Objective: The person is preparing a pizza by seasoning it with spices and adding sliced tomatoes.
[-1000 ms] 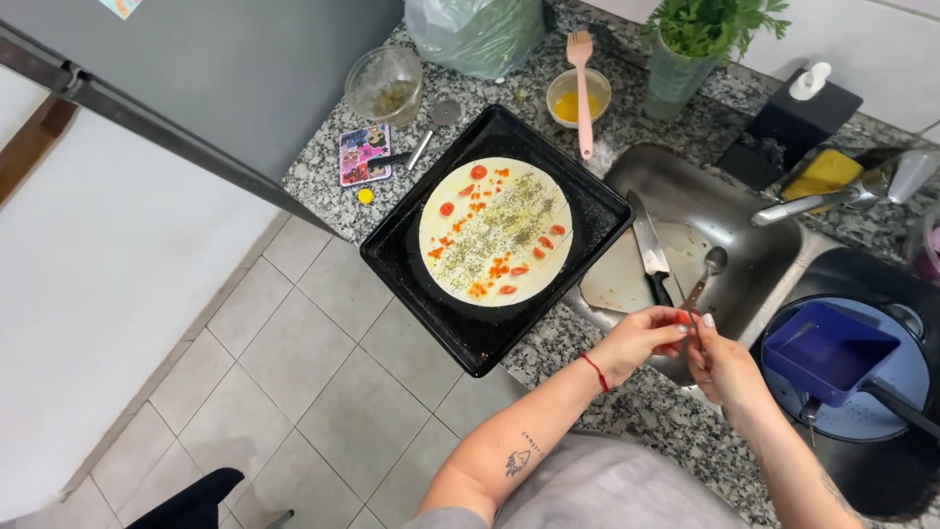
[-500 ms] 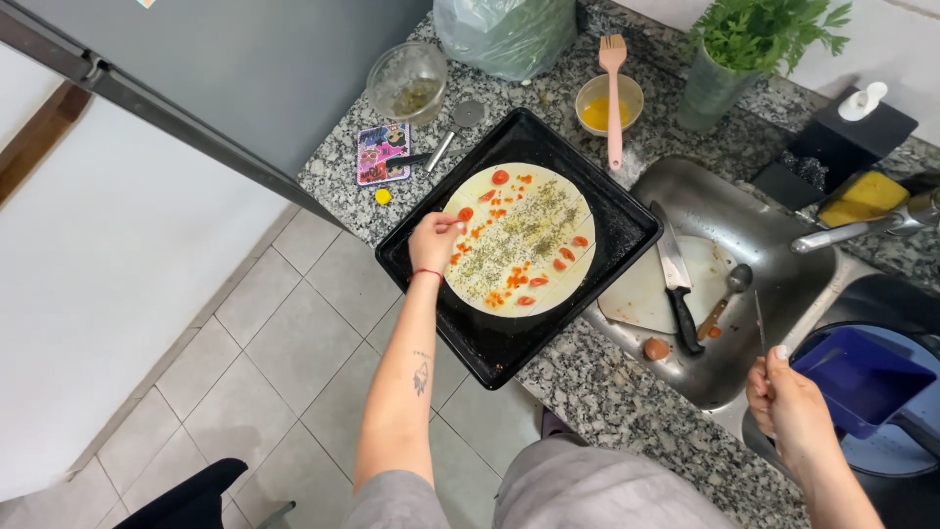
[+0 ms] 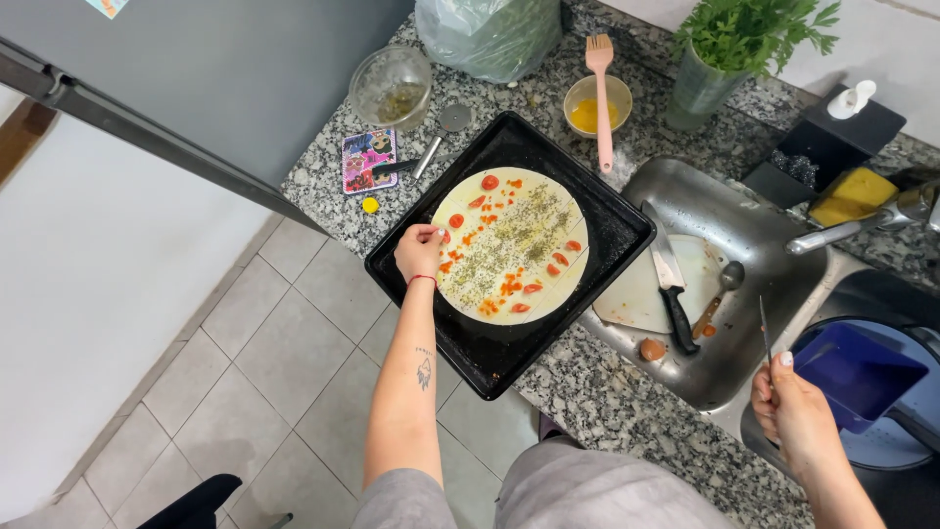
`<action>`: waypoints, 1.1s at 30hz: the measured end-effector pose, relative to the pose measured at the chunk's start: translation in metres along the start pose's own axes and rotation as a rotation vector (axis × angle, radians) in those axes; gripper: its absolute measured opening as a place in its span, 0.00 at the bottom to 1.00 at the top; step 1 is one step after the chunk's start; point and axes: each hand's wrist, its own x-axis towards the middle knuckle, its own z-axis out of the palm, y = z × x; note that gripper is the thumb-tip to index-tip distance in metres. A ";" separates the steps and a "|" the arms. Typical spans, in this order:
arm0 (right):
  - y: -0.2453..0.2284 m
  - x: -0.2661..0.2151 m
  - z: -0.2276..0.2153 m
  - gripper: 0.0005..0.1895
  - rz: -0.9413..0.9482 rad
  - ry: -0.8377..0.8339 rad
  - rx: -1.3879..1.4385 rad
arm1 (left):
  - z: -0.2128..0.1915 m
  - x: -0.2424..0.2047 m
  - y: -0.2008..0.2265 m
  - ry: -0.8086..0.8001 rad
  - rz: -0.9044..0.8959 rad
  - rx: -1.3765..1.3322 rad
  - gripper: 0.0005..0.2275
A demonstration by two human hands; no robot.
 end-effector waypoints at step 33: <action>-0.018 -0.031 0.014 0.10 -0.948 0.212 -0.521 | 0.149 -0.326 0.127 -1.350 -0.095 -0.795 0.15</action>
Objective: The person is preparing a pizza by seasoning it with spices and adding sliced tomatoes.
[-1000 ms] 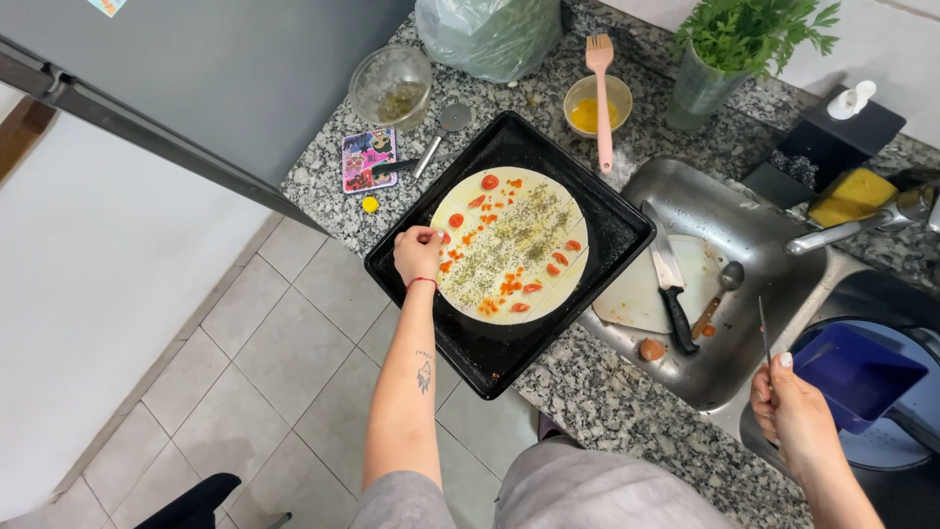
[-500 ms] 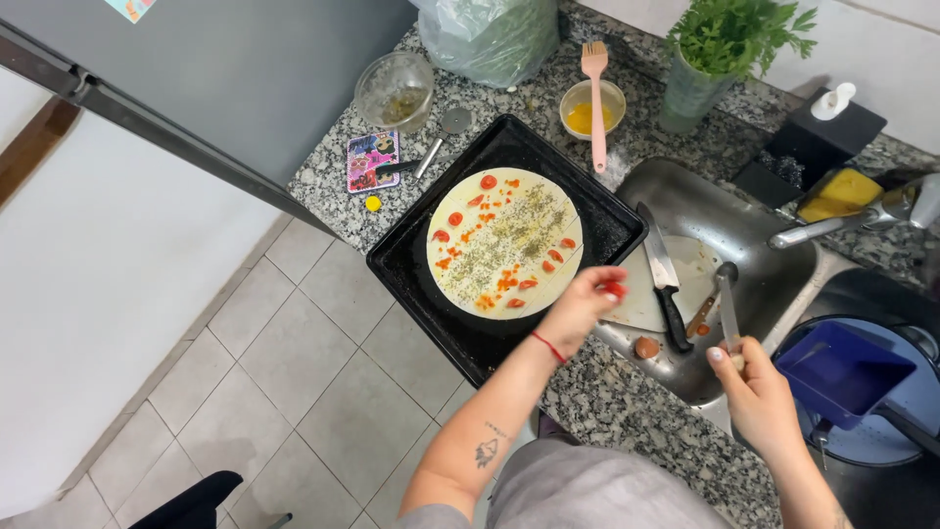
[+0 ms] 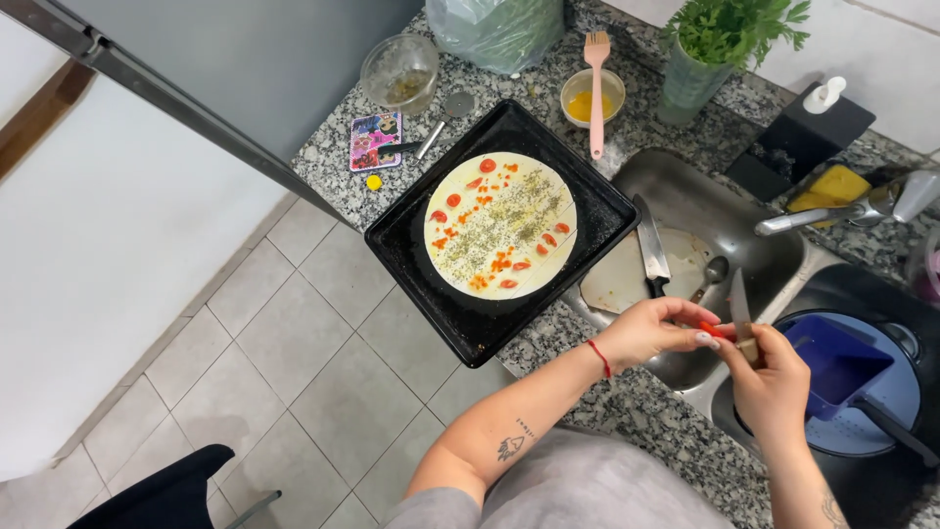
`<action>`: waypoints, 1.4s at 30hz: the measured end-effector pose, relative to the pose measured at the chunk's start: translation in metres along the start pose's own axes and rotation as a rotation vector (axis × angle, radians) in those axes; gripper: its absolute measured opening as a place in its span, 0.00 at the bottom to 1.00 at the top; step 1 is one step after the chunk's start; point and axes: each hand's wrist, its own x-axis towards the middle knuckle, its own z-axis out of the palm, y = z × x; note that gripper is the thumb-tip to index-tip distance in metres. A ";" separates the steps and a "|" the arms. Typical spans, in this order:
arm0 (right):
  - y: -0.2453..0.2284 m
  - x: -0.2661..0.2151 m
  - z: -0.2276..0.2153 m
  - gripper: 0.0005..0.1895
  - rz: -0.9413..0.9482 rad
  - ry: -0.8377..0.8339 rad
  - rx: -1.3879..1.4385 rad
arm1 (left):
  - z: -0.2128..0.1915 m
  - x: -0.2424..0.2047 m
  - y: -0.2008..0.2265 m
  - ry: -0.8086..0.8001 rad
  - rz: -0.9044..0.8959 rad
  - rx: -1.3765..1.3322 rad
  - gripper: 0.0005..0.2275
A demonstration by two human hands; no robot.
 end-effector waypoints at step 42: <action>0.005 0.020 0.025 0.31 0.936 -0.339 0.694 | 0.008 0.015 -0.049 -0.034 0.166 -0.091 0.15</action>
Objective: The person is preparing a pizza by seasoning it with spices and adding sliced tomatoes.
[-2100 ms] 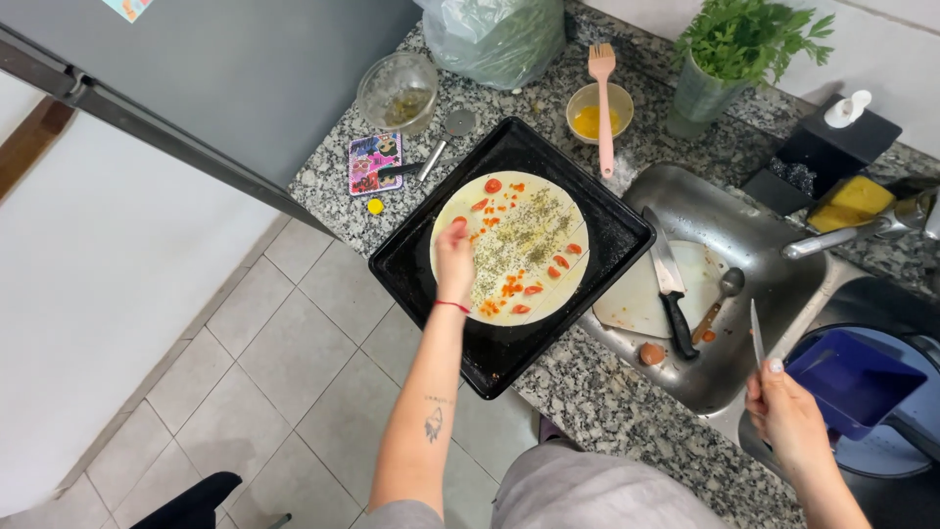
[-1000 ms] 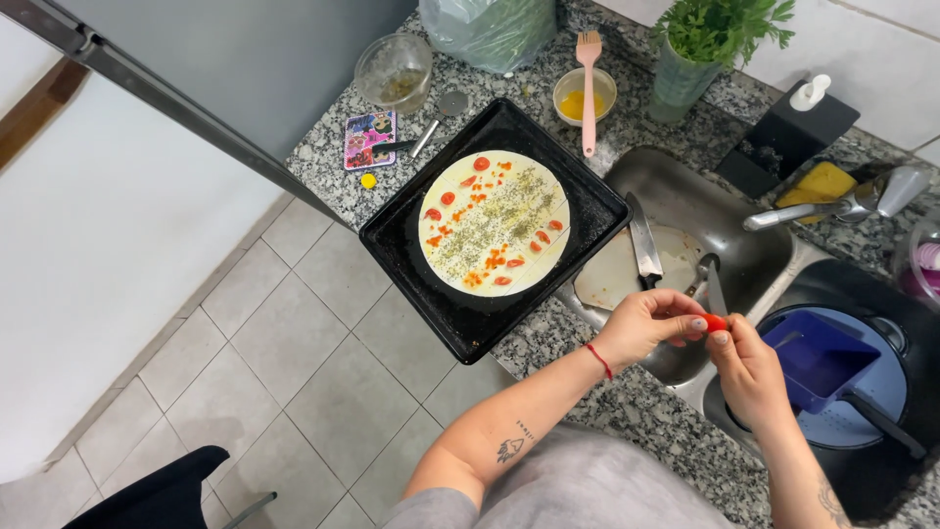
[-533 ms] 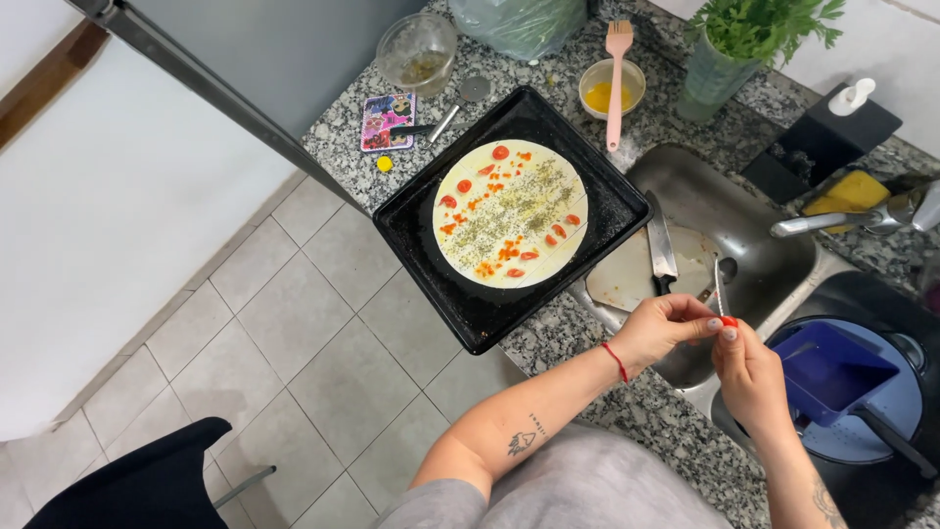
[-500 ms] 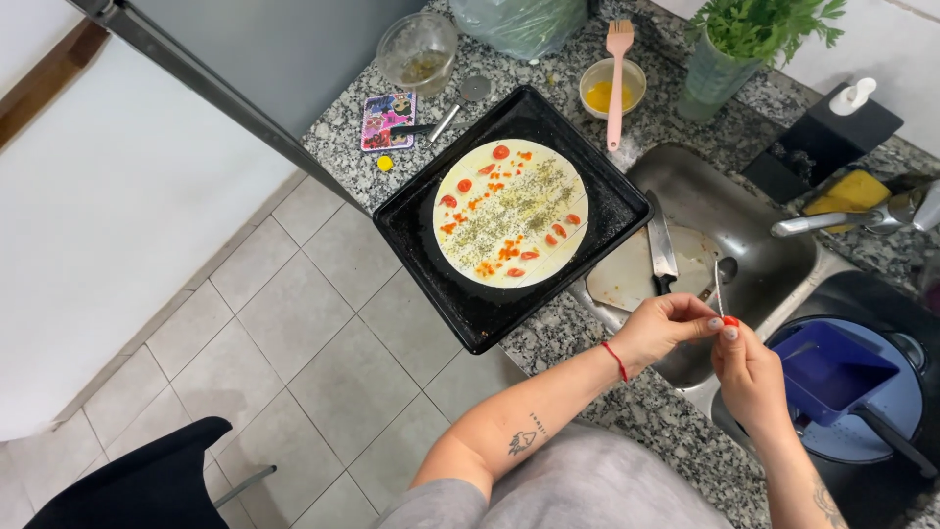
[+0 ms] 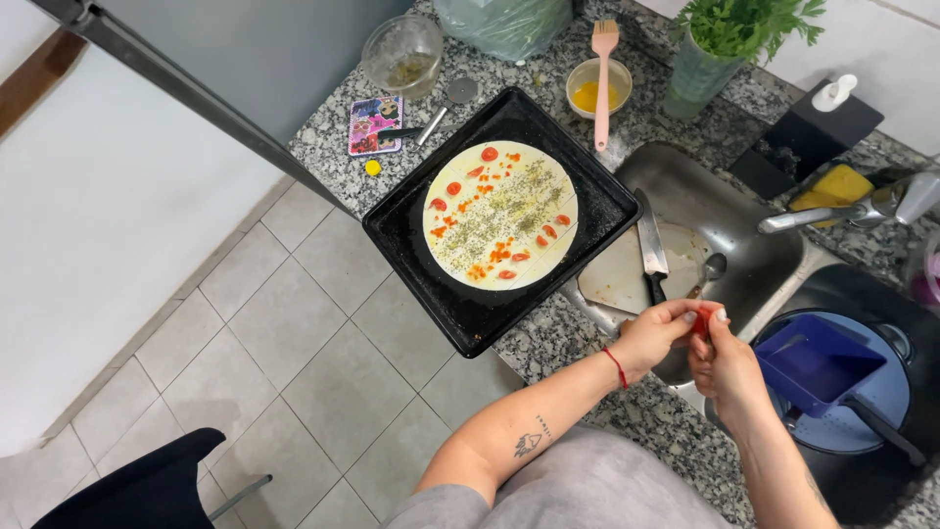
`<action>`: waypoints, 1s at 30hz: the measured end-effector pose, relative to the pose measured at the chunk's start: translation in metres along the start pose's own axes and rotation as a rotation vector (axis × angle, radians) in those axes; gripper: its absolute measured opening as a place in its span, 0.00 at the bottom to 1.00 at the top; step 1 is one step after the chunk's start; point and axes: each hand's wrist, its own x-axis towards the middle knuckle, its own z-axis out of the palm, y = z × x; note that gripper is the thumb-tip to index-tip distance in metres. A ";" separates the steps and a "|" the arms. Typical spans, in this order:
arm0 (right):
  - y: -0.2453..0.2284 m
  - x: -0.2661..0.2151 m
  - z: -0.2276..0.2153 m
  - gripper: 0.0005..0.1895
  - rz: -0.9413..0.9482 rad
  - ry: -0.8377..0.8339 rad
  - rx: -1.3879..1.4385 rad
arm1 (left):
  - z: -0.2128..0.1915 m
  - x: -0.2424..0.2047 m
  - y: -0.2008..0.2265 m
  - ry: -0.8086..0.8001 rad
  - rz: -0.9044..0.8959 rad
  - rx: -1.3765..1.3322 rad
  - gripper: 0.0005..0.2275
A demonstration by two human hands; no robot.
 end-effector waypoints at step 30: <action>0.023 0.017 0.016 0.12 -0.596 0.231 -0.394 | -0.035 -0.006 0.020 0.360 -0.154 -0.088 0.11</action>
